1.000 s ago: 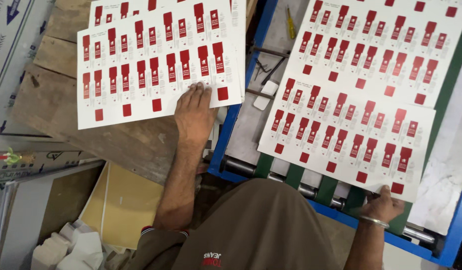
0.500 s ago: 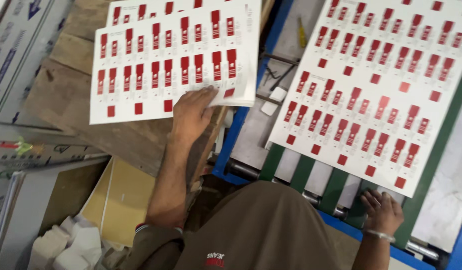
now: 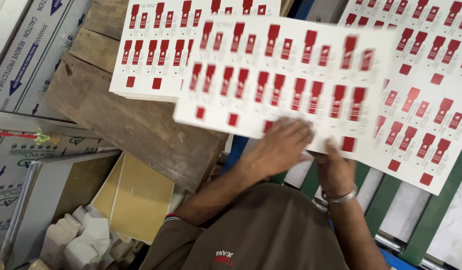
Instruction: The person repeatedly picks up a sheet of paper with red printed patterns from a wooden surface and places it onto a green slatted conveyor belt. The action is performed continuously, moving individual sheets from a source pile to a destination pile on the belt.
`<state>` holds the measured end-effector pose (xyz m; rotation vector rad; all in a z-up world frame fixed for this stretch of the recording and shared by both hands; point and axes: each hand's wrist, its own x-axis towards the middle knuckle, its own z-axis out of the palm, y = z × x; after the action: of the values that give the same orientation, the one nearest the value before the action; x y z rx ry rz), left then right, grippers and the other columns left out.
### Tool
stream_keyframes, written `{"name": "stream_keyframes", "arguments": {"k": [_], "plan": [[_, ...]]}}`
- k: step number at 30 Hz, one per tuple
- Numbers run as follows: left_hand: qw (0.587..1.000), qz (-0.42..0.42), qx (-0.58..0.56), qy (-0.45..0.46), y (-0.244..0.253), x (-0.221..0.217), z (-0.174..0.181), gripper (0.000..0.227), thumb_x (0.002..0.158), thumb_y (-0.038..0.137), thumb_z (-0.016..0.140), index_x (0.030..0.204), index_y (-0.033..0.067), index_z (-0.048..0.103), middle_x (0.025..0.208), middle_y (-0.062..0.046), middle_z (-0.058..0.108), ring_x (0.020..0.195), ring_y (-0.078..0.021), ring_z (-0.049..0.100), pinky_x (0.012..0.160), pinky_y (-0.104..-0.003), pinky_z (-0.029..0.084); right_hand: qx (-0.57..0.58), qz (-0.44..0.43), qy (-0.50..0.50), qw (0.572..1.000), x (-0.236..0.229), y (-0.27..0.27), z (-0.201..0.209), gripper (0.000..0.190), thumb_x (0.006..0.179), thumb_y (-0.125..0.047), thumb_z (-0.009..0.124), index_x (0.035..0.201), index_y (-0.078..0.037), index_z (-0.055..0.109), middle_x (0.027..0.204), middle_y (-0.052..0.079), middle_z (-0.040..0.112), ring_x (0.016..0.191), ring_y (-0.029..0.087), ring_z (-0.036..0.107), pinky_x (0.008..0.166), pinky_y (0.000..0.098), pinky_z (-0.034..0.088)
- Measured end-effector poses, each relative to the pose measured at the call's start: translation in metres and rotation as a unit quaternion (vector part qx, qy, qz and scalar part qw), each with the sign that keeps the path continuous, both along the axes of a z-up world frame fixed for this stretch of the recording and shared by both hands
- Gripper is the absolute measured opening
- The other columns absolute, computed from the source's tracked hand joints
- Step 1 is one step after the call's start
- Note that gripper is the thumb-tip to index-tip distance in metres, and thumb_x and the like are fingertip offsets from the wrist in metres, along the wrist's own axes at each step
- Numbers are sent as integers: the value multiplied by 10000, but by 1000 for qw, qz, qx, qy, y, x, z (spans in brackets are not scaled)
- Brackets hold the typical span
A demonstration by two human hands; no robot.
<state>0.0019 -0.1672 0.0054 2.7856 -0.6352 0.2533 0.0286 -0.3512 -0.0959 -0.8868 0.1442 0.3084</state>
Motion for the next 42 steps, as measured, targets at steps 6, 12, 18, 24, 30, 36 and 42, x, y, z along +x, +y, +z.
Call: {"name": "stream_keyframes", "arguments": {"k": [6,12,18,24,30,36,42], "plan": [[986,134,96,-21,101,32,4,782,907,607,666,1376,-11,568,1533,-251,481,1452,-378,401,1212,-588,259,-28,-208,-50,976,13,-99,-1,588,978,149,444,1555,38,470,1536,206,595,1377,339,670,1140,502,630],[984,124,127,-9,144,48,12,712,892,522,711,1331,-34,629,1405,-228,599,1336,-368,538,1070,-519,460,-138,-358,-13,923,-5,-191,-62,365,1076,107,463,1441,107,477,1445,283,657,1269,379,743,1058,504,659],[988,87,84,-93,156,45,25,372,1009,283,749,1220,-15,678,1207,-153,732,1110,-277,726,955,-386,597,-157,-398,17,904,-25,-219,-98,384,1038,96,447,1419,84,497,1389,278,673,1165,375,814,934,511,702],[974,86,112,-178,137,28,6,363,872,109,744,1197,-40,679,1173,-190,726,1067,-294,726,871,-384,599,-124,-373,19,919,-43,-217,-114,475,1050,117,448,1516,47,507,1471,262,643,1232,365,777,975,505,727],[977,102,98,-158,126,14,-8,373,858,40,753,1223,21,683,1221,-148,726,1124,-282,699,956,-408,569,-177,-368,77,910,-70,-206,-106,464,1005,89,457,1466,34,473,1399,234,635,1180,352,757,905,479,682],[971,161,83,-154,123,2,6,489,740,17,744,1226,-18,697,1240,-209,707,1212,-350,627,1048,-465,495,-188,-353,86,913,-98,-209,-124,430,1031,89,473,1460,94,504,1401,260,635,1195,358,738,964,470,694],[968,191,77,-142,131,1,-15,389,865,28,779,1245,-8,701,1291,-178,718,1266,-315,659,1085,-452,531,-174,-353,4,919,-94,-215,-156,428,1039,139,535,1466,164,516,1445,272,631,1256,315,708,1117,427,638]]}}
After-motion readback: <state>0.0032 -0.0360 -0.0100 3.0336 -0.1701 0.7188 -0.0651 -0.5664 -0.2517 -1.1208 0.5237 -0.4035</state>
